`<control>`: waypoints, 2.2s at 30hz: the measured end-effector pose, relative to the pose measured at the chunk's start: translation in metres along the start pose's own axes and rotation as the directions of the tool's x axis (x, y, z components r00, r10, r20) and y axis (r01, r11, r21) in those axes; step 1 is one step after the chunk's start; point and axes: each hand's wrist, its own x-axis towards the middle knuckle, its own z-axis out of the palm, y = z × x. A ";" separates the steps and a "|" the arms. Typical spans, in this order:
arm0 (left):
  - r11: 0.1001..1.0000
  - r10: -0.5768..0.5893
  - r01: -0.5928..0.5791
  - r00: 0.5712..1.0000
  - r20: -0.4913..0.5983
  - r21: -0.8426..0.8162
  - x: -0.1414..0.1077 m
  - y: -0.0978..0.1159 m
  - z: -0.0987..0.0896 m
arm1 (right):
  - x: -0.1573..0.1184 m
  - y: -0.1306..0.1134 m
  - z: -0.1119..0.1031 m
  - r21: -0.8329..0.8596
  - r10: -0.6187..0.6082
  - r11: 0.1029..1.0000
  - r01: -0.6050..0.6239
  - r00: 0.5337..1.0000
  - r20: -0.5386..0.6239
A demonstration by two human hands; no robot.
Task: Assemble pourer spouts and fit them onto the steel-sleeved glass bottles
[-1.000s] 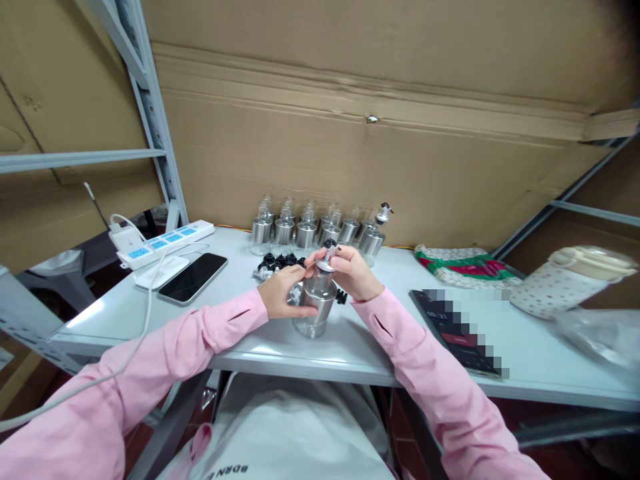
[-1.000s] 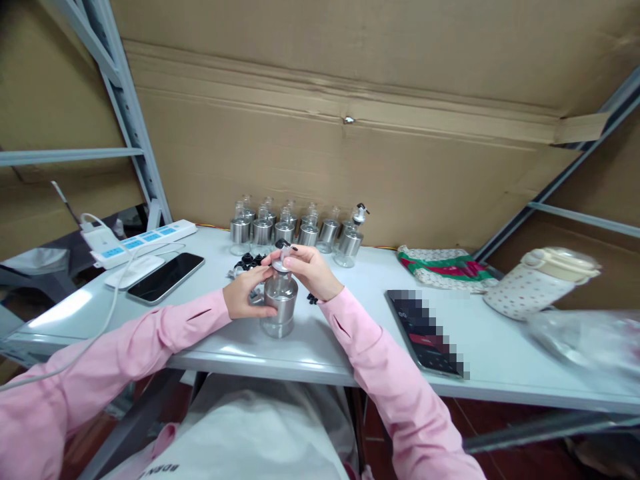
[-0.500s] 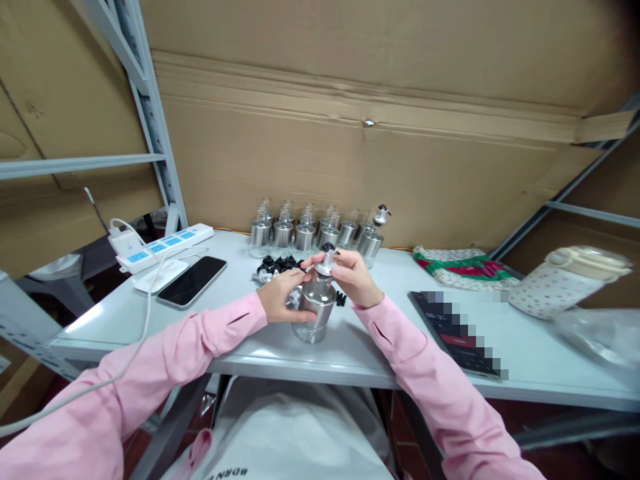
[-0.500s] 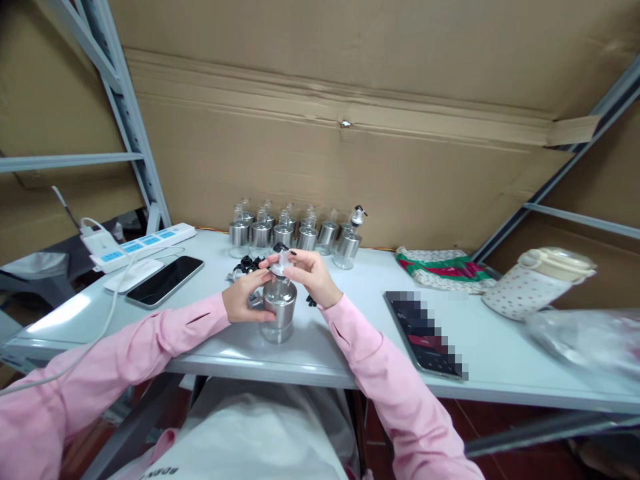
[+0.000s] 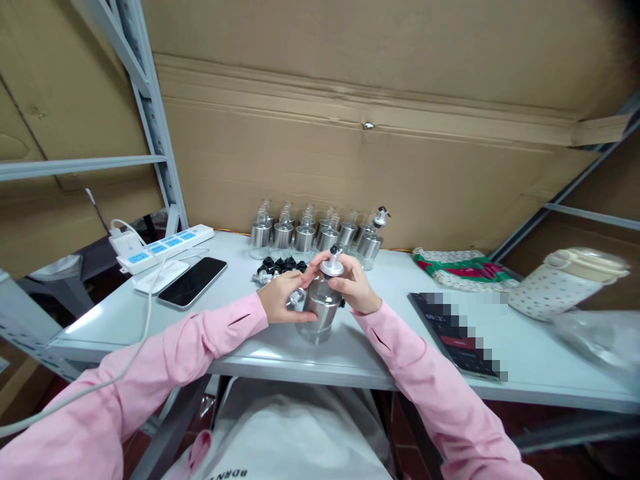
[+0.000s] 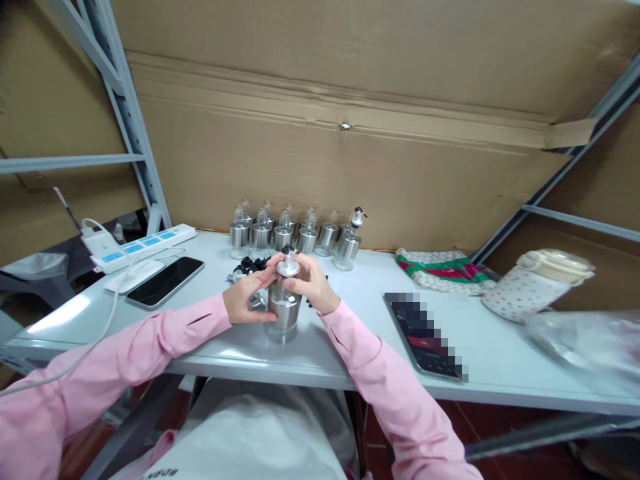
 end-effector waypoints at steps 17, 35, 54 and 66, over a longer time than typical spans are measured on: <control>1.000 0.031 -0.031 0.999 0.026 0.003 0.001 0.004 -0.003 | -0.002 -0.007 -0.045 -0.272 0.251 0.953 -0.132 0.845 0.472; 0.994 0.044 -0.034 0.995 -0.088 0.106 0.003 0.007 -0.009 | -0.001 -0.012 -0.052 -0.229 0.244 0.948 -0.222 0.967 0.074; 0.959 0.048 0.015 0.975 -0.215 0.283 0.005 0.005 -0.015 | 0.008 0.045 -0.131 -0.746 -0.427 0.527 -0.407 0.632 -0.647; 0.956 0.013 0.050 0.977 -0.213 0.287 0.005 0.002 -0.019 | 0.008 0.066 -0.145 -0.736 -0.330 0.471 -0.487 0.676 -0.659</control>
